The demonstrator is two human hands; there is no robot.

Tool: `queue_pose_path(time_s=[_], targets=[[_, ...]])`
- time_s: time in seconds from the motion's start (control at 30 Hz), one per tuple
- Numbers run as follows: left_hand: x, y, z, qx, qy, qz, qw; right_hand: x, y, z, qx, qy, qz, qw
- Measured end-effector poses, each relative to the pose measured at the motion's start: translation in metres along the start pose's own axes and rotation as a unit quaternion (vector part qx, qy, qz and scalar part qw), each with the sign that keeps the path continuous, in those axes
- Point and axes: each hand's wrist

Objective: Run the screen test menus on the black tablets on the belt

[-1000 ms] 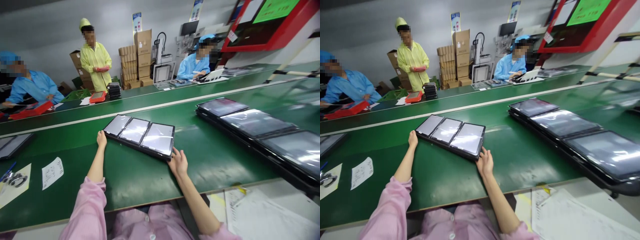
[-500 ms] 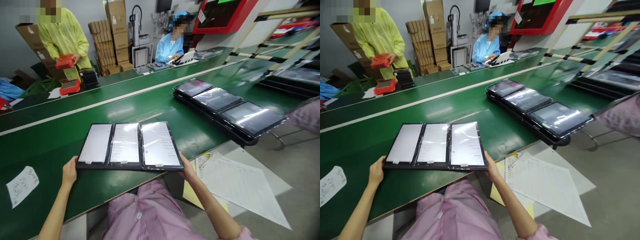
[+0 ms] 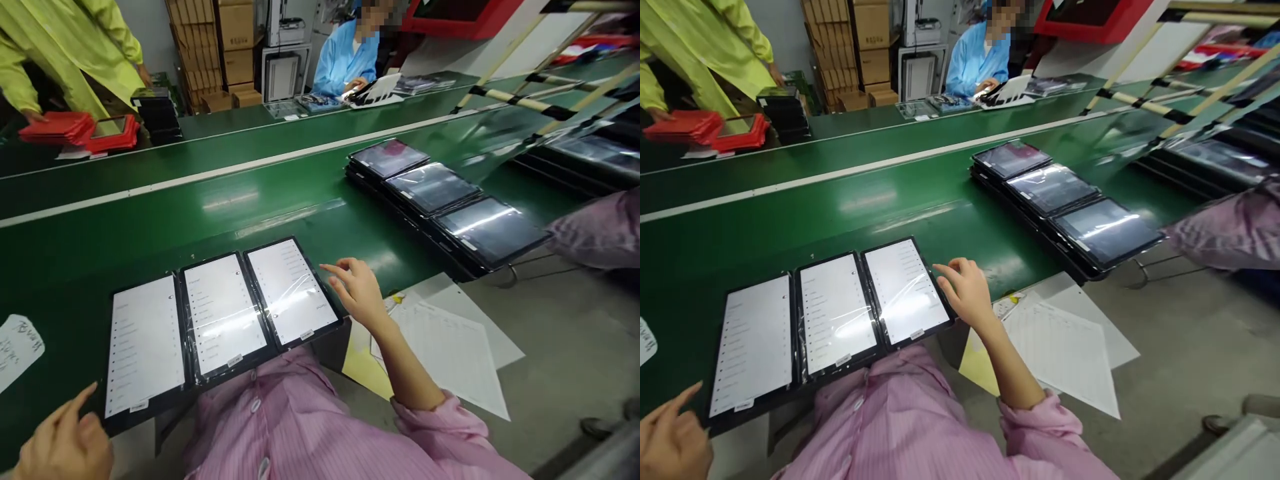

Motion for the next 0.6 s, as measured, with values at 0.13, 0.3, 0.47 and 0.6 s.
queue_pose_path(time_s=[0.13, 0.3, 0.47, 0.6], targets=[[-0.001, 0.019, 0.092, 0.083, 0.036, -0.024, 0.996, 0.012, -0.005, -0.015, -0.052, -0.108, 0.016, 0.993], [0.018, 0.026, 0.149, 0.114, 0.025, -0.102, 0.988, 0.017, -0.017, -0.018, -0.130, -0.072, -0.001, 0.989], [0.020, 0.025, 0.155, 0.169, 0.037, -0.148, 0.974, 0.007, -0.024, -0.012, -0.092, -0.022, 0.073, 0.993], [0.008, 0.027, 0.136, 0.107, 0.058, -0.108, 0.987, 0.008, -0.030, -0.011, -0.089, 0.011, 0.116, 0.989]])
Point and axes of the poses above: each hand's wrist, its own y-axis towards the middle knuckle, its own x-axis out of the palm, z = x × y, and after that the axes turned 6 degrees about x, right-handed
